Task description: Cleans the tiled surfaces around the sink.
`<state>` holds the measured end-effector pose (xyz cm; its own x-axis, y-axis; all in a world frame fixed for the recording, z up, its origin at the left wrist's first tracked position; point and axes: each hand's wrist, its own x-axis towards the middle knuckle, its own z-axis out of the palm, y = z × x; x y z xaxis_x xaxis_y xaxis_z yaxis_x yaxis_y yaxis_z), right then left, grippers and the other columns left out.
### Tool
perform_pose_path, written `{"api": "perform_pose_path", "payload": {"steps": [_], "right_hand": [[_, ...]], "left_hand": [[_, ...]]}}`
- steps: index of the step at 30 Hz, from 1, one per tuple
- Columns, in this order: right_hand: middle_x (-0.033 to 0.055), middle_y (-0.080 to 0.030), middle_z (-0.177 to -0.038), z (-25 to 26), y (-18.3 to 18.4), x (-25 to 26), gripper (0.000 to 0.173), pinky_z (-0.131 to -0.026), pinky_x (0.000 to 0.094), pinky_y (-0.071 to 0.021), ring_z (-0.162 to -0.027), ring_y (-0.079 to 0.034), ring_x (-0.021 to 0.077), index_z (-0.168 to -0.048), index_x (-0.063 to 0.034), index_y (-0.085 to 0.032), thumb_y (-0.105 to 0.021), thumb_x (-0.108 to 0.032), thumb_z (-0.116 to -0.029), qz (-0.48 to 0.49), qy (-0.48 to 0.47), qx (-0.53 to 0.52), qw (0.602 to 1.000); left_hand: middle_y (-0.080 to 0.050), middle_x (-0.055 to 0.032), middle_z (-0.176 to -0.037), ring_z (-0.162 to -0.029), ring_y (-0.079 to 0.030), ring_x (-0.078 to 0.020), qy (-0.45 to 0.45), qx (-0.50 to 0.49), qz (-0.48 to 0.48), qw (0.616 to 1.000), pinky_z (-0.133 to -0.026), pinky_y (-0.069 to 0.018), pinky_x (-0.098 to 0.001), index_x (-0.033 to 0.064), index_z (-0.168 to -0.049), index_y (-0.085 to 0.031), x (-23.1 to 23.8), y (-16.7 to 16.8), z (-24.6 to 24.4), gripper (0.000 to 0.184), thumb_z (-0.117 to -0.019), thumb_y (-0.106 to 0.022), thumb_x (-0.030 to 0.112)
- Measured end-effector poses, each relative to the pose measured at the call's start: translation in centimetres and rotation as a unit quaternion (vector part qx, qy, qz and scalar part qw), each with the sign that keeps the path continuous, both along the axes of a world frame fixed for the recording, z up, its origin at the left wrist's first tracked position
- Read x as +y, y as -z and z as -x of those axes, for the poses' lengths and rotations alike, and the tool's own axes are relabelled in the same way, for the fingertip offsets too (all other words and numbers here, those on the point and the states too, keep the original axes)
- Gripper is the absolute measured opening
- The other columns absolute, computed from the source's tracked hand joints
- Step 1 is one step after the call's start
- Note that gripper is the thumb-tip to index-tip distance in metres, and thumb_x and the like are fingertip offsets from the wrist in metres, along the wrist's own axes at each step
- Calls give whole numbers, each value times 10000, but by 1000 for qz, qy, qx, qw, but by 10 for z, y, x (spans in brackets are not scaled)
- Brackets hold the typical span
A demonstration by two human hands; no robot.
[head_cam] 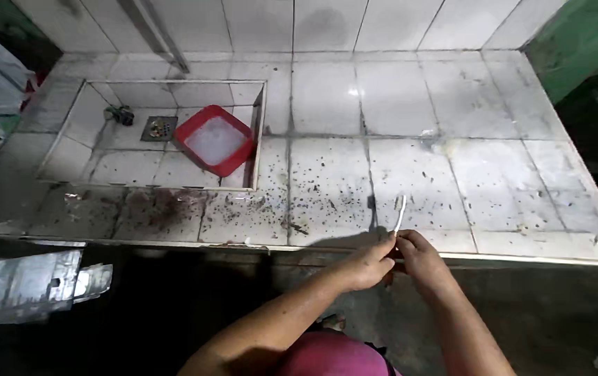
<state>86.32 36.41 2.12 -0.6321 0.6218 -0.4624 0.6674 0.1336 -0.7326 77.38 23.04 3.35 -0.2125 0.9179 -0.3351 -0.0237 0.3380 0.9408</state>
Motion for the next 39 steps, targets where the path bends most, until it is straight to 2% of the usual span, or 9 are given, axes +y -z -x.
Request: {"api": "perform_pose_path", "payload": {"steps": [4, 7, 10, 12, 16, 20, 26, 30, 39], "right_hand": [[140, -631, -805, 40, 0, -60, 338, -521, 402, -509, -568, -590, 220, -1354, -68, -539, -342, -242, -1141, -37, -38, -23, 998], [136, -686, -904, 57, -8, -81, 287, -639, 414, -565, -675, -661, 218, -1341, -32, -558, -439, -162, -1114, -87, -121, -23, 989], [232, -708, -1173, 36, -5, -63, 339, -883, 642, -531, -1014, -700, 420, -1400, -90, -623, -525, -119, -1078, -240, -183, -51, 952], [280, -691, -1204, 19, 4, -52, 384, -898, 701, -499, -1067, -675, 499, -1456, -133, -603, -490, -130, -1089, -308, -185, -104, 927], [200, -686, -1260, 60, 3, -117, 427, -870, 651, -537, -1037, -695, 432, -1523, -275, -527, -460, -223, -1105, -281, -234, -203, 908], [191, -667, -1251, 102, -3, -152, 528, -788, 612, -572, -948, -713, 409, -1598, -378, -376, -444, -197, -1107, -292, -326, -232, 869], [203, -709, -1175, 51, 3, -104, 489, -842, 640, -545, -1006, -702, 431, -1566, -347, -452, -477, -193, -1103, -304, -289, -221, 880], [198, -694, -1211, 78, -1, -142, 517, -786, 636, -559, -957, -707, 434, -1582, -358, -418, -464, -181, -1099, -298, -309, -243, 870], [226, -706, -1162, 40, -6, -86, 493, -803, 662, -533, -971, -698, 465, -1570, -315, -453, -448, -154, -1105, -322, -243, -254, 879]], "left_hand": [[-391, -189, -1613, -1405, -495, -315, -35, -19, 23, 999, -1157, -386, -480, 73, -1647, -169, -58, -10, 24, 594, -1093, -383, 48], [-480, -151, -1562, -1383, -525, -284, -49, 59, 16, 997, -1148, -410, -462, 62, -1558, -424, -108, -13, 56, 478, -1082, -431, 35], [-499, -119, -1545, -1336, -566, -245, -160, 82, 28, 983, -1109, -466, -449, 91, -1518, -485, -181, -3, 102, 425, -1104, -402, 133], [-523, -132, -1518, -1311, -582, -247, -306, 127, 46, 942, -1095, -472, -456, 58, -1492, -497, -240, 6, 129, 415, -1099, -401, 151], [-566, -197, -1433, -1257, -607, -240, -531, 234, 47, 813, -1075, -492, -435, -20, -1433, -512, -322, 35, 162, 393, -1089, -411, 141], [-501, -211, -1506, -1368, -517, -230, -611, 280, 32, 739, -1135, -417, -375, -12, -1485, -464, -334, 46, 173, 439, -1062, -388, 79], [-401, -235, -1579, -1442, -440, -271, -610, 356, -6, 708, -1144, -423, -372, -4, -1516, -427, -328, 82, 186, 490, -1036, -441, 94], [-391, -227, -1589, -1448, -436, -277, -602, 385, 48, 698, -1144, -423, -373, 29, -1520, -444, -321, 81, 183, 494, -1037, -464, 136], [-438, -193, -1574, -1455, -412, -393, -537, 480, 198, 665, -1199, -287, -555, 123, -1510, -490, -308, 77, 185, 481, -1040, -459, 222]]}}
